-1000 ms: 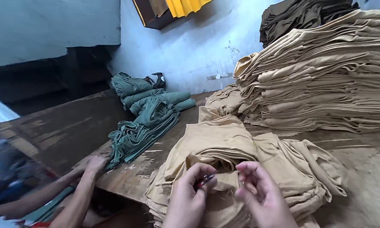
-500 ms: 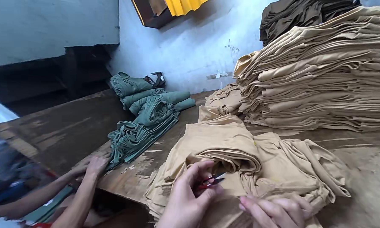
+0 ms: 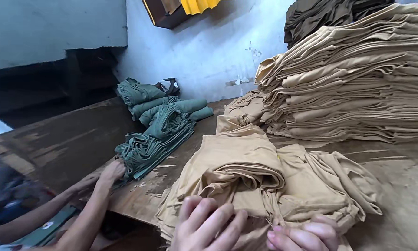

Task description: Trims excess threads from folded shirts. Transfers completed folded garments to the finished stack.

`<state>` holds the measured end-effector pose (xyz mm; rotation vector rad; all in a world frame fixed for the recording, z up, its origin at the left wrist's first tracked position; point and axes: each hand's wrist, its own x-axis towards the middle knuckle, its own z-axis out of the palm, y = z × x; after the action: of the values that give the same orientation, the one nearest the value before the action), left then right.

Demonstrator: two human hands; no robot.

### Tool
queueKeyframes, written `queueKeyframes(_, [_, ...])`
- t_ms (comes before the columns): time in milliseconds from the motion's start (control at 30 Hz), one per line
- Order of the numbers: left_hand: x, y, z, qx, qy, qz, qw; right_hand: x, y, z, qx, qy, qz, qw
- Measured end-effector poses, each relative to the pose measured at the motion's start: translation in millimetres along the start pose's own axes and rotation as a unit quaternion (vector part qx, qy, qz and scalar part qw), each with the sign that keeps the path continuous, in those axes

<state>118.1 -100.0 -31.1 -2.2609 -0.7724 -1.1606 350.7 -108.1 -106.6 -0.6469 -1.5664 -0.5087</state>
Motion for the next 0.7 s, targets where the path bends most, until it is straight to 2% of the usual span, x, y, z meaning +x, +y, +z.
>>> queueKeyframes(100, [2, -4, -6, 0.018, -0.014, 0.027, 0.999, 0, 0, 2, 0.008, 0.007, 0.003, 1.000])
queueKeyframes(233, [2, -3, 7, 0.019, -0.030, 0.056, 0.998, -1, 1, 2, 0.011, 0.008, -0.006, 1.000])
queueKeyframes(400, [8, 0, 8, 0.012, -0.016, 0.046, 0.999, 0, 1, 1, 0.015, 0.015, 0.003, 1.000])
queueKeyframes(533, [12, 1, 19, 0.001, -0.018, 0.073, 0.997, -1, 1, 1, 0.020, 0.011, 0.004, 1.000])
queueKeyframes(700, [20, 1, 11, -0.012, -0.036, 0.058, 0.998, -2, 2, 1, 0.036, 0.022, 0.020, 0.999])
